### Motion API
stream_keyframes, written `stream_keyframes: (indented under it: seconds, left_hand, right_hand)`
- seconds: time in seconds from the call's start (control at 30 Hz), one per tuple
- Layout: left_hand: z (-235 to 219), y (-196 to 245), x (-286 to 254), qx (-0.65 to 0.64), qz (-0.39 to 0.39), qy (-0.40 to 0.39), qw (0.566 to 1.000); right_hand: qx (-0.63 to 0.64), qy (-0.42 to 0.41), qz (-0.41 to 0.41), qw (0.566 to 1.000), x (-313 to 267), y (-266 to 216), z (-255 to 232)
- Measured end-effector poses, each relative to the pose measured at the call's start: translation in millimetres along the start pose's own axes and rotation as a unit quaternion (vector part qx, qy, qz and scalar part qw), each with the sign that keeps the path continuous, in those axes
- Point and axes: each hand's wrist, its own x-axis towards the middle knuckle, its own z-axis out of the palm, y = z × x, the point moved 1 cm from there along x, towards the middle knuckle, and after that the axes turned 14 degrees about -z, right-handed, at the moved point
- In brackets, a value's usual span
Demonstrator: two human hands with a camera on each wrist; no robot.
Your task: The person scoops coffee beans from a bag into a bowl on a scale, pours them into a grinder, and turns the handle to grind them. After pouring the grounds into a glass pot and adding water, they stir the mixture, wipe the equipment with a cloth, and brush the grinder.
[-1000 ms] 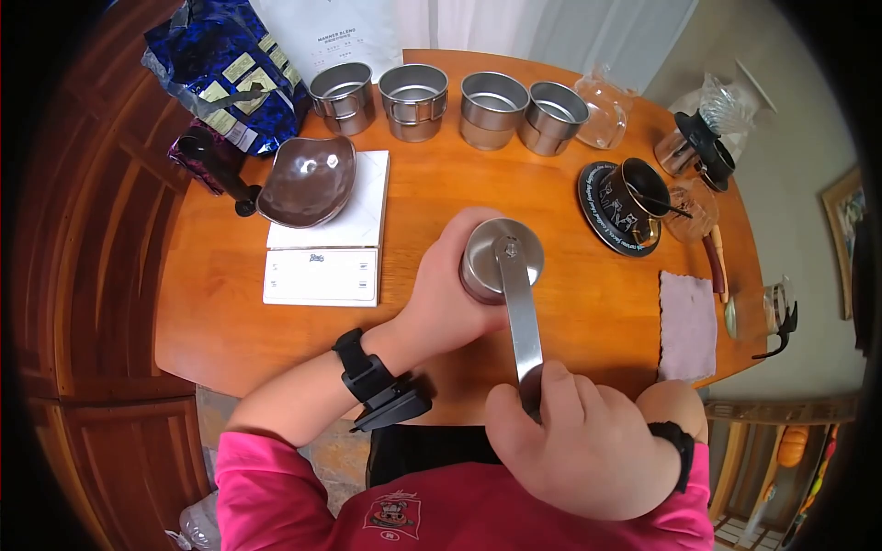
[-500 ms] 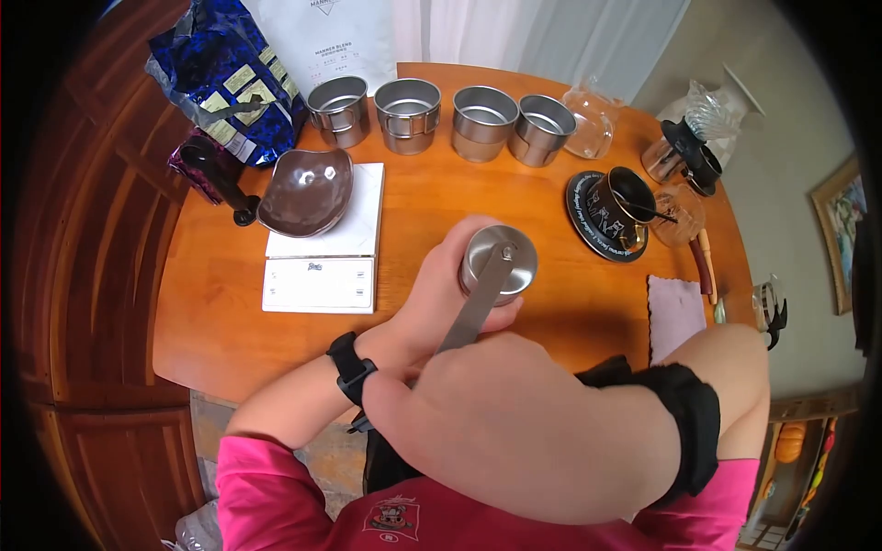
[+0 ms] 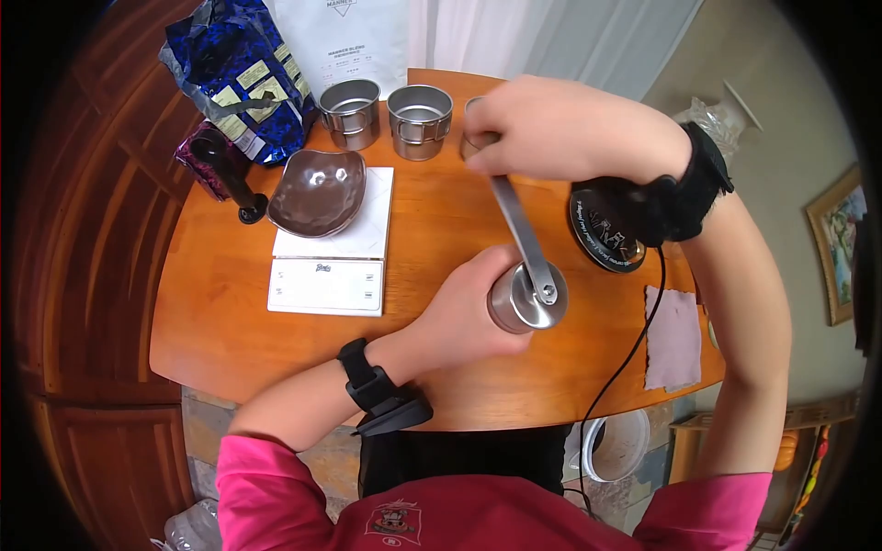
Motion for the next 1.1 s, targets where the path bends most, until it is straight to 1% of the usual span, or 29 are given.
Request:
stream_keyframes:
  seconds: [0.03,0.1,0.17,0.2,0.27,0.3,0.37,0.4,0.5,0.57,0.6,0.67,0.77,0.8,0.83,0.87,0.9,0.93,1.0,1.03,1.1]
  left_hand:
    - [-1,0,0,0.001,-0.020,-0.009,1.000]
    - [-1,-2,0,0.008,-0.008,-0.002,1.000]
    - [-2,-4,1,0.015,0.001,0.005,1.000]
    - [-4,-4,2,-0.013,-0.016,0.006,1.000]
    - [-6,-2,4,-0.054,-0.051,0.003,0.997]
    - [-7,-3,5,-0.054,-0.051,0.003,0.997]
    - [-7,-4,6,-0.028,-0.022,-0.012,0.999]
    - [-7,-5,6,-0.027,-0.025,-0.012,0.999]
    - [-7,-7,8,-0.039,-0.030,0.004,0.999]
    - [-6,-9,8,-0.009,0.012,0.019,1.000]
    - [-6,-10,8,-0.010,0.009,0.016,1.000]
    - [-6,-8,11,-0.051,-0.022,0.028,0.998]
    - [-5,-8,11,-0.056,-0.008,0.046,0.997]
    - [-5,-9,10,-0.054,-0.007,0.047,0.997]
    - [-5,-10,11,-0.049,0.007,0.039,0.998]
    - [-6,-11,11,-0.044,0.022,0.031,0.998]
    - [-6,-9,10,-0.044,0.023,0.031,0.998]
    - [-5,-7,9,-0.025,0.029,0.035,0.999]
    - [-4,-6,8,-0.010,0.046,0.033,0.998]
    - [-4,-7,8,-0.009,0.048,0.033,0.998]
    - [-6,-9,7,-0.035,0.043,0.023,0.998]
  right_hand:
    - [0.110,0.032,0.086,0.990,-11,7,3]
    - [0.097,0.042,0.088,0.990,-30,22,10]
    - [0.130,0.110,0.095,0.981,-53,38,28]
    - [0.168,0.095,0.119,0.974,-62,45,35]
    - [0.224,0.158,0.152,0.950,-85,45,53]
    - [0.257,0.188,0.172,0.932,-96,46,64]
    - [0.221,0.267,0.150,0.926,-112,33,77]
    - [0.225,0.279,0.165,0.919,-120,23,81]
    - [0.200,0.351,0.150,0.902,-140,4,104]
    - [0.185,0.345,0.166,0.905,-152,-12,109]
    - [0.169,0.337,0.161,0.912,-153,-25,108]
    - [0.089,0.332,0.108,0.933,-155,-43,111]
    - [0.014,0.296,0.004,0.955,-148,-68,109]
    - [-0.020,0.282,-0.018,0.959,-144,-77,101]
    - [-0.030,0.285,-0.033,0.958,-139,-84,99]
    - [-0.043,0.268,-0.043,0.962,-133,-93,96]
    - [-0.056,0.251,-0.053,0.965,-126,-101,93]
    - [-0.056,0.251,-0.053,0.965,-119,-109,90]
    - [-0.085,0.178,-0.079,0.977,-103,-124,84]
    - [-0.087,0.178,-0.079,0.977,-93,-129,81]
    - [-0.136,0.106,-0.143,0.975,-68,-135,74]
